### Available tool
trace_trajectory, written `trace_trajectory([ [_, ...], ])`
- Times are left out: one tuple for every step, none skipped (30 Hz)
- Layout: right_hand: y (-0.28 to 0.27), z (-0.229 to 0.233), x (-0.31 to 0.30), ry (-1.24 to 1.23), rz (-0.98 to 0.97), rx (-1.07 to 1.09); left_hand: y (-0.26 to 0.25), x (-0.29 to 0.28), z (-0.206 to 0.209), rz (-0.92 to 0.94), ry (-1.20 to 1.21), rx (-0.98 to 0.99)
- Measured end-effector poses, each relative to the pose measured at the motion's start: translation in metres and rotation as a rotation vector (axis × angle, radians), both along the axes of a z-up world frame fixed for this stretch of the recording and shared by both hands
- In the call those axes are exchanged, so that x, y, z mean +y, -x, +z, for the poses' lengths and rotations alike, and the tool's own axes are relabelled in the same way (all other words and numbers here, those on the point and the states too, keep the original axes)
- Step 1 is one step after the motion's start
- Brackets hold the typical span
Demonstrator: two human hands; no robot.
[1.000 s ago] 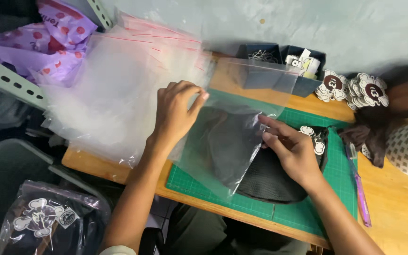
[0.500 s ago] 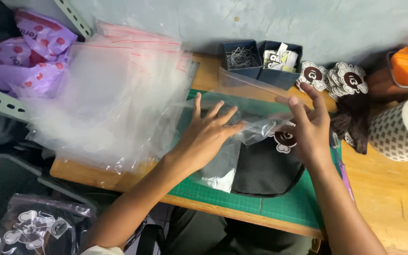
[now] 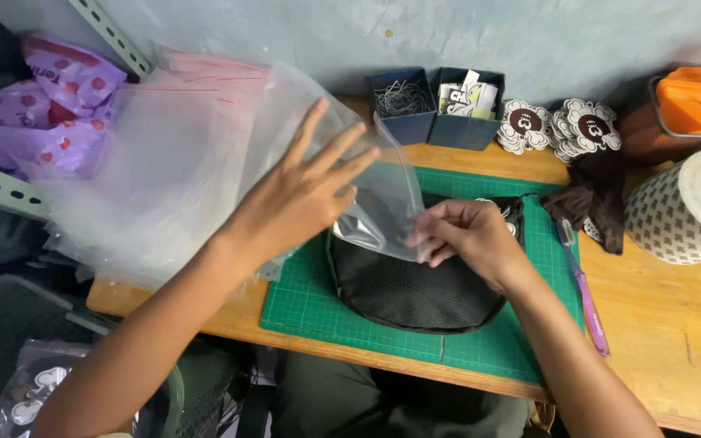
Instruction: The person cleans a black sling bag using a purple toothbrush, brushing the surface and seams. They then attach a decorative bear-shaped charm to the bag's zipper and place the bag into a clear plastic packaging bag.
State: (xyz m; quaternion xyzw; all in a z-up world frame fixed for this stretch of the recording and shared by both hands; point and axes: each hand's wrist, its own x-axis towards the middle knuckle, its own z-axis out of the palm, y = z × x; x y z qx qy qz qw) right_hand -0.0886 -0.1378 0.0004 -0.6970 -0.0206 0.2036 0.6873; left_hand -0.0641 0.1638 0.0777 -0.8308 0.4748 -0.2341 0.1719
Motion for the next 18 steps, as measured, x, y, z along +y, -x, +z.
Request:
trace_trajectory([
  [0.003,-0.005,0.006,0.002,0.003,0.001,0.001,0.01,-0.009,0.003,0.002,0.001],
  [0.006,-0.01,0.012,-0.009,0.016,0.006,0.001,0.019,-0.018,0.115,0.04,0.029],
  [0.009,-0.015,0.018,-0.02,0.029,0.01,0.002,0.028,-0.026,0.227,0.079,0.057],
  [0.013,-0.013,0.027,-0.021,0.031,0.011,0.004,0.027,-0.034,0.229,0.079,0.058],
  [0.017,-0.012,0.036,0.067,0.034,0.003,0.006,0.027,-0.041,0.266,0.165,0.072],
  [0.021,-0.011,0.046,0.156,0.037,-0.003,0.009,0.027,-0.049,0.301,0.252,0.088],
  [0.022,-0.013,0.054,0.156,0.038,-0.001,0.011,0.02,-0.056,0.303,0.252,0.09],
  [0.024,-0.015,0.06,0.173,0.037,-0.047,0.014,0.011,-0.063,0.307,0.448,0.235],
  [0.026,-0.017,0.067,0.19,0.035,-0.092,0.017,0.003,-0.07,0.307,0.644,0.38],
  [0.025,-0.017,0.07,0.195,0.043,-0.093,0.022,-0.005,-0.067,0.314,0.652,0.378],
  [0.024,-0.016,0.074,0.178,0.056,-0.14,0.027,-0.013,-0.064,0.335,0.724,0.52],
  [0.023,-0.016,0.078,0.161,0.074,-0.189,0.032,-0.021,-0.06,0.357,0.798,0.657],
  [0.018,-0.017,0.081,0.166,0.087,-0.194,0.03,-0.021,-0.058,0.365,0.808,0.65],
  [0.014,-0.019,0.084,0.166,0.1,-0.213,0.028,-0.023,-0.057,0.415,0.858,0.757],
  [0.01,-0.021,0.086,0.166,0.114,-0.232,0.026,-0.024,-0.055,0.463,0.908,0.864],
  [0.004,-0.02,0.089,0.171,0.124,-0.239,0.021,-0.022,-0.061,0.467,0.919,0.856],
  [-0.002,-0.018,0.091,0.138,0.124,-0.233,0.015,-0.02,-0.066,0.473,0.98,0.803],
  [-0.006,-0.018,0.091,0.104,0.114,-0.224,0.008,-0.02,-0.072,0.472,1.033,0.758],
])
